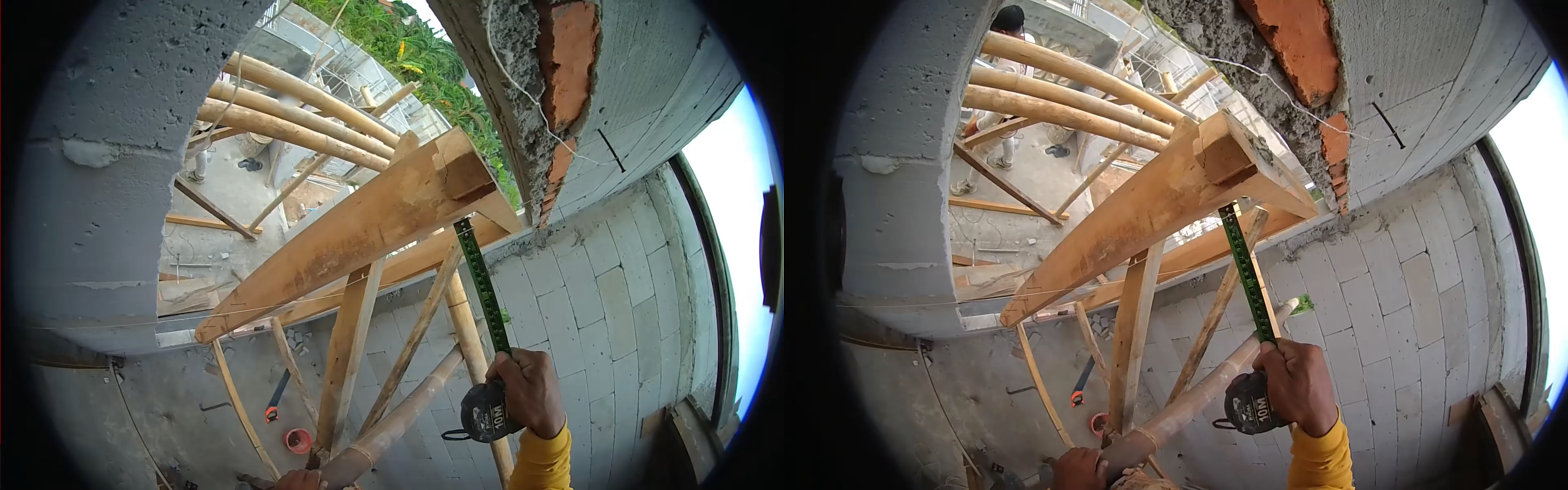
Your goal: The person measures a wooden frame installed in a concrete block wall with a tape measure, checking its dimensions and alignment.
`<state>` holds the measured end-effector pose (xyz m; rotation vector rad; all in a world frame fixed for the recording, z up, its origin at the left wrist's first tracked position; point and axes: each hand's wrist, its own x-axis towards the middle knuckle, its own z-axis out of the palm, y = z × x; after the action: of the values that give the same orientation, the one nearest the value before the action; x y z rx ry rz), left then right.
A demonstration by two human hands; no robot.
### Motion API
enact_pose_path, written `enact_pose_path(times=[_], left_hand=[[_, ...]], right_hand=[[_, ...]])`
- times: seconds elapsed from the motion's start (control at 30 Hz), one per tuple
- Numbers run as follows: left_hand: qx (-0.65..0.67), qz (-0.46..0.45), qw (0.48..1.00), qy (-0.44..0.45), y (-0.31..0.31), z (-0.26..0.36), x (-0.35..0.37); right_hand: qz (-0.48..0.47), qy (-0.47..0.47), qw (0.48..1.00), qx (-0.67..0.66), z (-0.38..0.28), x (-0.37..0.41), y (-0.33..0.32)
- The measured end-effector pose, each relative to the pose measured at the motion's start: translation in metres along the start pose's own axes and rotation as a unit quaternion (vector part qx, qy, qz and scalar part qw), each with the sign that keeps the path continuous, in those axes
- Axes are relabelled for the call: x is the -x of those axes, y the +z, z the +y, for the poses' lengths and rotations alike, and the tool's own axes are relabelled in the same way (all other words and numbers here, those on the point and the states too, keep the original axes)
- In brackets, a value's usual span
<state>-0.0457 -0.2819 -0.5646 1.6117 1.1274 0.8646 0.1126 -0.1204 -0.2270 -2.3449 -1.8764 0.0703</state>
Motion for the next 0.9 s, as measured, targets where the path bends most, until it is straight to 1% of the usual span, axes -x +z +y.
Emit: enact_pose_path(times=[0.07,0.17,0.23,0.47,0.57,0.67,0.77,0.9], left_hand=[[0.003,0.001,1.000,-0.003,-0.001,-0.001,0.000],[0.001,0.007,1.000,-0.015,-0.004,0.003,0.000],[0.003,0.010,1.000,-0.025,-0.007,0.006,-0.002],[0.020,0.022,0.999,-0.021,-0.005,0.002,0.000],[0.027,0.016,0.999,-0.027,-0.005,0.001,0.000],[0.035,0.014,0.999,-0.032,-0.005,0.001,0.000],[0.040,0.008,0.999,-0.036,-0.008,0.002,-0.001],[0.037,0.007,0.999,-0.036,-0.006,0.000,0.001]], right_hand=[[0.011,0.021,1.000,0.001,-0.002,0.000,0.004],[0.007,0.017,1.000,0.007,-0.007,0.001,0.005],[0.011,0.034,0.999,-0.008,-0.012,0.001,0.007],[0.011,0.060,0.998,-0.010,-0.018,0.000,0.014],[0.025,0.040,0.999,-0.016,-0.015,0.001,0.020],[0.022,0.004,1.000,0.009,-0.014,0.001,0.023],[0.019,-0.013,0.999,0.032,-0.015,0.001,0.024],[0.025,0.015,0.999,0.019,-0.020,0.002,0.024]])
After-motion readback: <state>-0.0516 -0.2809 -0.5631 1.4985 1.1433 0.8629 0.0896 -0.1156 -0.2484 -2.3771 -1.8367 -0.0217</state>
